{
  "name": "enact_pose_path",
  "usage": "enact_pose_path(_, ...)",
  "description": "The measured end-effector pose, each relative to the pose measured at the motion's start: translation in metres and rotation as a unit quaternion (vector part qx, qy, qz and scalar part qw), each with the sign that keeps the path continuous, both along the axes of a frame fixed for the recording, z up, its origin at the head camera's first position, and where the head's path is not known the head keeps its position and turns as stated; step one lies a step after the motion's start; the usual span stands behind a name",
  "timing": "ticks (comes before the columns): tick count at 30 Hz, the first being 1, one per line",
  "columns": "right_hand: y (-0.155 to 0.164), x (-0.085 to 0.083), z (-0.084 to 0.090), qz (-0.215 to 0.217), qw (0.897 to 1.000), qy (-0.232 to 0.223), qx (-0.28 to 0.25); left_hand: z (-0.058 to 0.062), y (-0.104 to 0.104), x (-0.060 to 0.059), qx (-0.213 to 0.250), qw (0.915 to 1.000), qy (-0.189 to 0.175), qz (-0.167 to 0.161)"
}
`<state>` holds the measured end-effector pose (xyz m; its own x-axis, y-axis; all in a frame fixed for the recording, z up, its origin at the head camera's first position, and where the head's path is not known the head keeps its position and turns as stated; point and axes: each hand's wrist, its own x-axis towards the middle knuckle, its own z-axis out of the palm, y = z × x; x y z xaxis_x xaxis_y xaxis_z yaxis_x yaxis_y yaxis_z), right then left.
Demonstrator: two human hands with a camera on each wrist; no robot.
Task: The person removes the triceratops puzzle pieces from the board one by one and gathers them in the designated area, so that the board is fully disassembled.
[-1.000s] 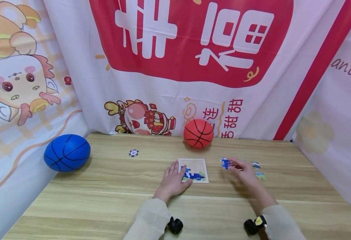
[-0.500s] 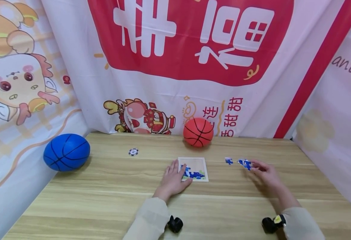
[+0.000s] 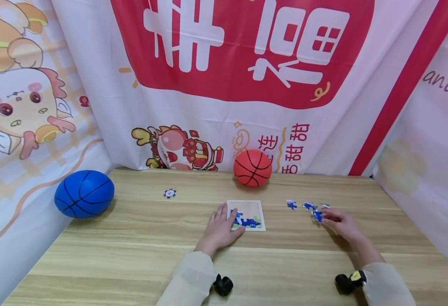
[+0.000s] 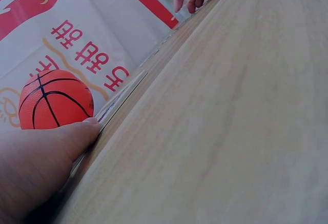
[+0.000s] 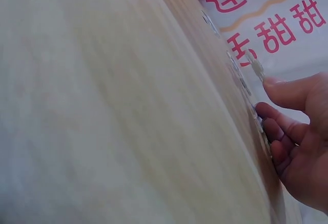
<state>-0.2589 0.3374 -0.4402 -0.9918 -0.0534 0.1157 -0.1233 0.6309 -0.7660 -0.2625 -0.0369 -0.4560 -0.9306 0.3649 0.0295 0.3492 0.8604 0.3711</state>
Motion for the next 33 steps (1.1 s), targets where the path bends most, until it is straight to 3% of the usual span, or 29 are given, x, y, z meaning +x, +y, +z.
enact_pose_path(3,0.000,-0.002,-0.003,-0.003,1.000,-0.012,0.027,0.000,0.000,0.000,0.000,1.0000,0.000,-0.001)
enact_pose_path(14,-0.006,-0.005,-0.011,-0.011,0.997,0.028,0.068,-0.001,0.000,-0.001,-0.002,1.0000,0.004,-0.002)
enact_pose_path(23,-0.009,-0.006,-0.007,-0.018,0.996,-0.021,0.084,0.001,0.000,-0.001,0.001,1.0000,0.003,-0.001)
enact_pose_path(33,-0.012,-0.003,-0.004,-0.024,0.996,-0.046,0.078,-0.002,0.000,-0.002,-0.004,0.9999,0.010,-0.002)
